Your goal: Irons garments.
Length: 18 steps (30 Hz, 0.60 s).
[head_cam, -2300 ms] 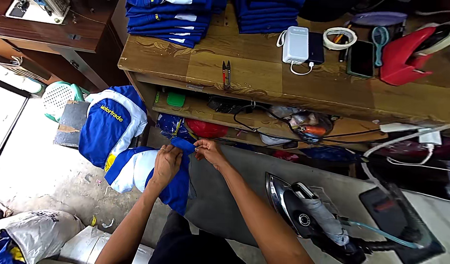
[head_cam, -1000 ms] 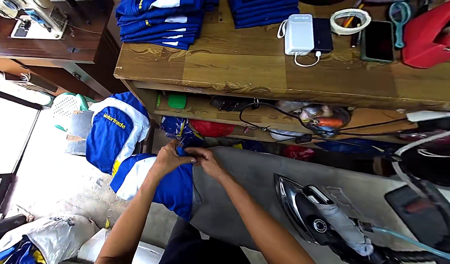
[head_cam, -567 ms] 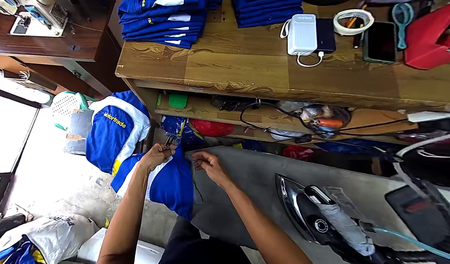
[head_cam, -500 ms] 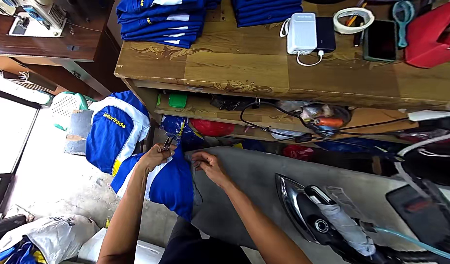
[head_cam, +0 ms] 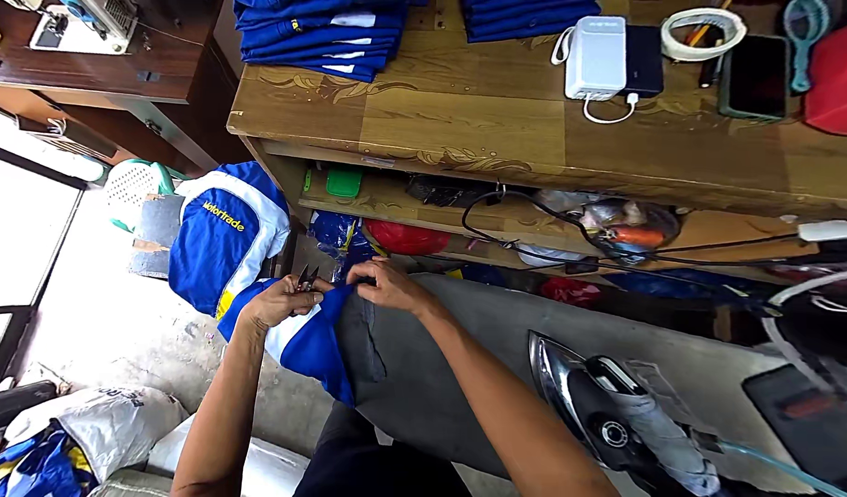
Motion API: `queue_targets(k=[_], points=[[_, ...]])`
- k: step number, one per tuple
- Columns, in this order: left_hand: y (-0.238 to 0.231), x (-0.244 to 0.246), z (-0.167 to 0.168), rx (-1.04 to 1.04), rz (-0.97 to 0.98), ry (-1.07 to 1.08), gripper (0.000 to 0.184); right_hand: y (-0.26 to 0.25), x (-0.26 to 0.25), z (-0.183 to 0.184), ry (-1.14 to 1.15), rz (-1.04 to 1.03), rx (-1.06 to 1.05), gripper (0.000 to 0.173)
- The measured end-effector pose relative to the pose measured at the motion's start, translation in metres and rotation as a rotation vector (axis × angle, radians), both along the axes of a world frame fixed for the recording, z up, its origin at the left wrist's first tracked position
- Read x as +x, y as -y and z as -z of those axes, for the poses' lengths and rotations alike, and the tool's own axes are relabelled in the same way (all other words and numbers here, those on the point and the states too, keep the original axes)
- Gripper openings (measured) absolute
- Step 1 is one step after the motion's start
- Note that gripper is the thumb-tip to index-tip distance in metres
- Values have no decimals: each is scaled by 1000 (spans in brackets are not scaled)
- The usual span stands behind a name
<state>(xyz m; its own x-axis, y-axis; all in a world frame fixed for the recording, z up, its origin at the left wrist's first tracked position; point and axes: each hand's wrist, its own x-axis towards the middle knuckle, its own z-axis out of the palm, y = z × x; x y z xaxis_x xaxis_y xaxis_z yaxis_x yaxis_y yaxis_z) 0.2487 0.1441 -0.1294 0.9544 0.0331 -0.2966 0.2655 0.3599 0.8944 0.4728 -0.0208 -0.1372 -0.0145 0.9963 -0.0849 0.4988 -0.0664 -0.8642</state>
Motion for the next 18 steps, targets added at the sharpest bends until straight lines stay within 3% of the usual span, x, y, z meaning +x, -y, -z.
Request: queue_targets(k=[5, 18], points=[[-2, -7, -6, 213, -53, -105, 19, -3, 0, -7, -111, -40, -48, 25], [2, -15, 2, 76, -122, 72, 20, -3, -1, -24, 12, 7, 90, 25]])
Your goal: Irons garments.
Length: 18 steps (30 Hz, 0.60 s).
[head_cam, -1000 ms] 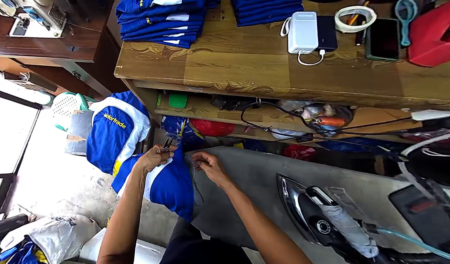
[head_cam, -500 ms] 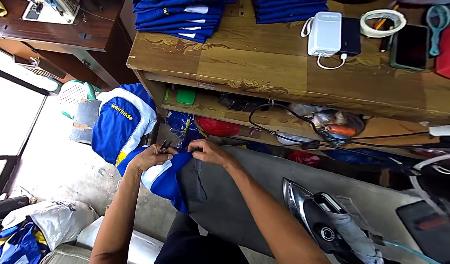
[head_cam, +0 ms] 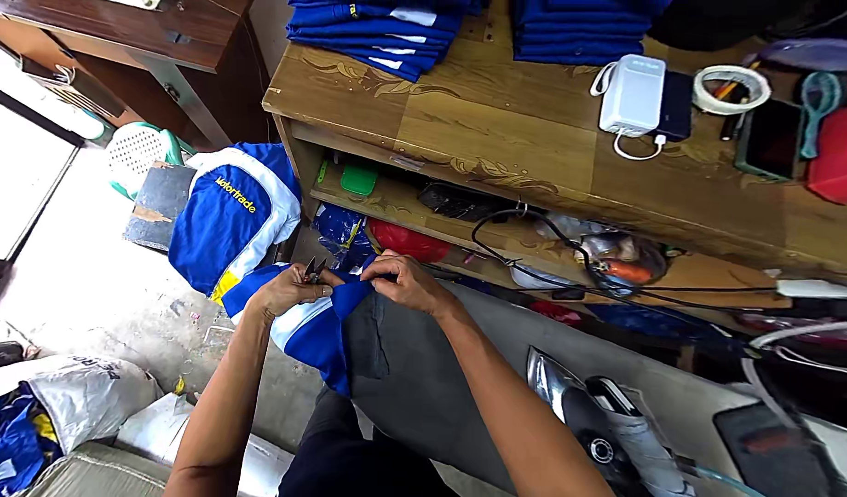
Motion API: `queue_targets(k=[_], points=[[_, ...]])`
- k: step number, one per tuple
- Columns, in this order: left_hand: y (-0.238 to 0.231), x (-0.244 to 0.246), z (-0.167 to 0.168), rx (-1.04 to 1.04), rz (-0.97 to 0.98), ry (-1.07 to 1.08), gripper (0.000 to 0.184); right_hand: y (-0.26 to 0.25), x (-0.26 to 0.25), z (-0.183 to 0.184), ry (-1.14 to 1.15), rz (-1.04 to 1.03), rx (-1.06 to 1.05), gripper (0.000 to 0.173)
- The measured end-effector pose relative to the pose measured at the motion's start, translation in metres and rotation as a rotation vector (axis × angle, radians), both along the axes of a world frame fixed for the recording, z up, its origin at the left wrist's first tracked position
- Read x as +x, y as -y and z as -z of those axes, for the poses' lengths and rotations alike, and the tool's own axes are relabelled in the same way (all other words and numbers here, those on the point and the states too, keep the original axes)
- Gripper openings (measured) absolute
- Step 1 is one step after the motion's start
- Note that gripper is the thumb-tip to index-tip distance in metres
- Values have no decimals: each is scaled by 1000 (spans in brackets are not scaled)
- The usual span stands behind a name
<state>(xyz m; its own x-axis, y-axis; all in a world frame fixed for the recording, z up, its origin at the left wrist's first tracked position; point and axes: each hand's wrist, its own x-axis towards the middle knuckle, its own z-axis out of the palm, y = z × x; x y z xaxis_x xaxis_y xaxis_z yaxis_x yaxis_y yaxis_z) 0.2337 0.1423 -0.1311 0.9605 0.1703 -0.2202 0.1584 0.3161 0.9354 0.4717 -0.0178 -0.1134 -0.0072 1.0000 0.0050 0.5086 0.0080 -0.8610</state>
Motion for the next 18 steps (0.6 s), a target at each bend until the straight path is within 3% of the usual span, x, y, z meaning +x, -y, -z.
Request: queue_targets(k=[4, 7, 10, 14, 18], points=[[20, 12, -12, 5, -10, -11, 22, 19, 0, 4, -64, 247, -40, 23], [53, 30, -15, 63, 61, -85, 28, 40, -2, 5, -411, 528, -419, 35], [81, 42, -13, 80, 194, -159, 32, 57, -8, 14, -644, 527, -655, 49], [89, 35, -21, 87, 51, -228, 33, 68, -15, 22, -724, 467, -610, 16], [71, 16, -20, 471, -186, -340, 44, 76, -17, 30, -790, 465, -519, 15]])
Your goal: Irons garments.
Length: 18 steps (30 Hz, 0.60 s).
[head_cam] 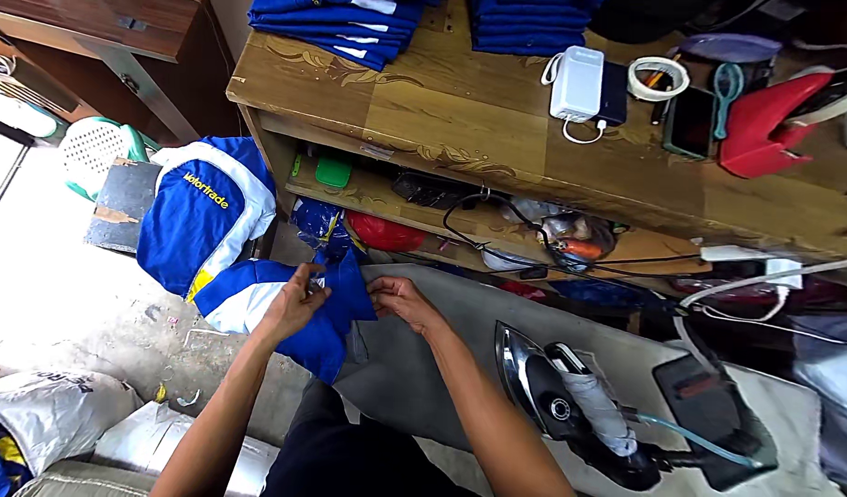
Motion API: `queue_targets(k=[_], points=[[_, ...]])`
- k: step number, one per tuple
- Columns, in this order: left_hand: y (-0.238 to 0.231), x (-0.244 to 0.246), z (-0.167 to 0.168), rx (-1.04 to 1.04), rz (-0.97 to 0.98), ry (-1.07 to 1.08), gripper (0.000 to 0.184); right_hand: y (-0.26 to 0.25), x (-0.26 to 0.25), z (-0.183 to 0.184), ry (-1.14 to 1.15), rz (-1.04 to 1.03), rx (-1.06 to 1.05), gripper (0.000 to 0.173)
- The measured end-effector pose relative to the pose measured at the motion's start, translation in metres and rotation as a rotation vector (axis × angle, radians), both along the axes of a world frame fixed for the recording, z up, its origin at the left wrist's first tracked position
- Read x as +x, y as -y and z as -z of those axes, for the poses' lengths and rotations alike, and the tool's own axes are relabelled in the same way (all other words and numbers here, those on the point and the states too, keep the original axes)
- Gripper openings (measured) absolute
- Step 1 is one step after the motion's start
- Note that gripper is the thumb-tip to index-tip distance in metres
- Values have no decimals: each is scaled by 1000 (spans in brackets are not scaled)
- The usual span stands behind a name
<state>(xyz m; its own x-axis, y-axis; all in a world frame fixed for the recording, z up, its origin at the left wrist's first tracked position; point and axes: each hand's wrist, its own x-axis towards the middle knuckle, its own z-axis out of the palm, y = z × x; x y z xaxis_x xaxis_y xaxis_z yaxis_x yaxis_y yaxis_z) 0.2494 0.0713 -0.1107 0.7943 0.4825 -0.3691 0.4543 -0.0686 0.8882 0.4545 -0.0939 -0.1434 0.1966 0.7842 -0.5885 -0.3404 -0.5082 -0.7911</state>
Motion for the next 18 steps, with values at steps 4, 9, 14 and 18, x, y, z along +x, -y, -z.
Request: queue_targets(k=[4, 9, 14, 18], points=[[-10, -18, -3, 127, -55, -89, 43, 3, -1, 1, -81, 50, -6, 20], [9, -34, 6, 176, -78, -8, 45, 8, -6, -3, -139, -35, 4, 23], [32, -42, 5, 223, -69, -21, 44, 7, -22, -2, -113, -13, 44, 15], [48, -46, 7, 249, -39, -1, 40, -1, -22, 0, -103, 83, 62, 12]])
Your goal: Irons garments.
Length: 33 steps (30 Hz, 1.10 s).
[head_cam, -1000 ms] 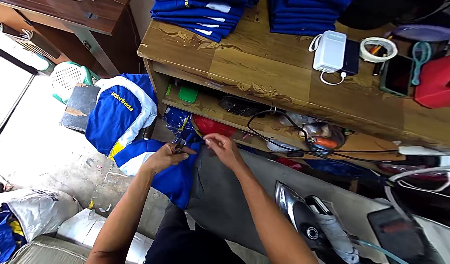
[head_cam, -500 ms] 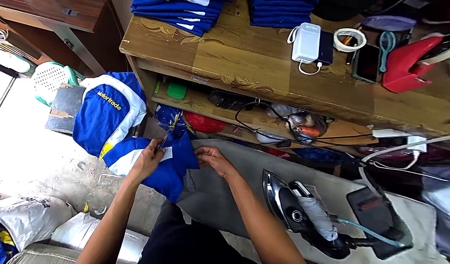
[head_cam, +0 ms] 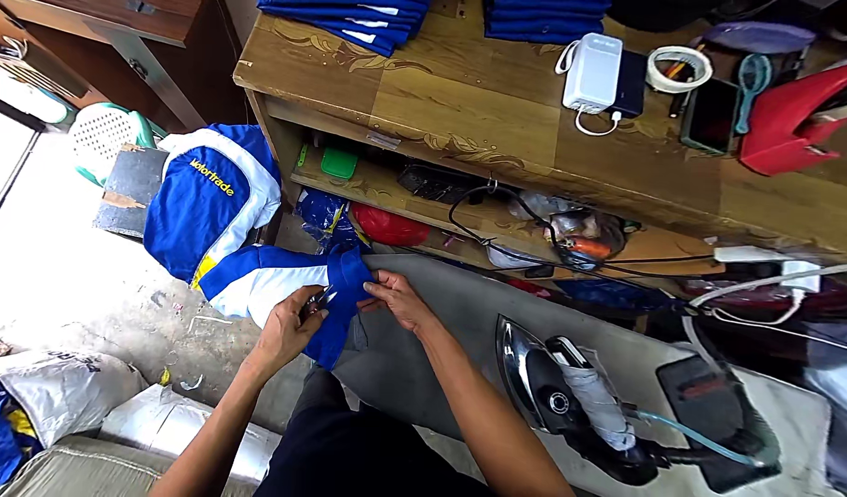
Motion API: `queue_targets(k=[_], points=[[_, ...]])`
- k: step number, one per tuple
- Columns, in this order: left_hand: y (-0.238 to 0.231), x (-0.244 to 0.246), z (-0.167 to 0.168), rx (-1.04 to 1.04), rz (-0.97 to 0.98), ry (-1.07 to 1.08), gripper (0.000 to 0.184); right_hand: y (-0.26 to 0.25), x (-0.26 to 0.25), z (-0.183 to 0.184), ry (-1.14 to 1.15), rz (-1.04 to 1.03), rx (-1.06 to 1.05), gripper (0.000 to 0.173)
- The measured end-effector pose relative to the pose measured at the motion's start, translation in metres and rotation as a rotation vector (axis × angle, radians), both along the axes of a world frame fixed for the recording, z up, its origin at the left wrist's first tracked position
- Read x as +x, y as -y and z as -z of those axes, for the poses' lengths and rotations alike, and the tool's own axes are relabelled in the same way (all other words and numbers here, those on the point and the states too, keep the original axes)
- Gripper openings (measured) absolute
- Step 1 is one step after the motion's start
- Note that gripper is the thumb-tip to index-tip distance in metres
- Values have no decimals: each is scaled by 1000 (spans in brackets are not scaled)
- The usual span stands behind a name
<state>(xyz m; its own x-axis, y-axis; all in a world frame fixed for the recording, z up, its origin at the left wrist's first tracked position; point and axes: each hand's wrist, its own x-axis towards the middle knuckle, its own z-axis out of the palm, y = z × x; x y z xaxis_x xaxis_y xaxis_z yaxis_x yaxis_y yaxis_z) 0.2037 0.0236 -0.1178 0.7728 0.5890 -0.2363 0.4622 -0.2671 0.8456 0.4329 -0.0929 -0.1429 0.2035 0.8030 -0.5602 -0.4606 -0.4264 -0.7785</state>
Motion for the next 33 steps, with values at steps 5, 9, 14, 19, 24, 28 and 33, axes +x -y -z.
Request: queue_targets(k=[5, 9, 14, 19, 24, 28, 33], points=[[14, -2, 13, 201, 100, -23, 35, -3, 4, 1, -11, 34, 11, 17], [21, -2, 16, 351, 198, -54, 32, 1, 5, 6, 13, 16, 28, 20], [21, -3, 18, 366, 200, -47, 33, 14, 6, 8, 19, -56, 76, 26], [23, 3, 16, 333, 95, -62, 38, 12, 1, 3, -52, -83, 19, 22], [24, 8, 14, 420, 66, -88, 34, 5, -10, 6, -61, -6, 27, 17], [28, 18, 10, 419, 45, -51, 33, 6, -10, 7, -152, 32, 58, 18], [32, 42, 14, 325, -30, 36, 31, 7, -12, 10, -168, 50, 83, 18]])
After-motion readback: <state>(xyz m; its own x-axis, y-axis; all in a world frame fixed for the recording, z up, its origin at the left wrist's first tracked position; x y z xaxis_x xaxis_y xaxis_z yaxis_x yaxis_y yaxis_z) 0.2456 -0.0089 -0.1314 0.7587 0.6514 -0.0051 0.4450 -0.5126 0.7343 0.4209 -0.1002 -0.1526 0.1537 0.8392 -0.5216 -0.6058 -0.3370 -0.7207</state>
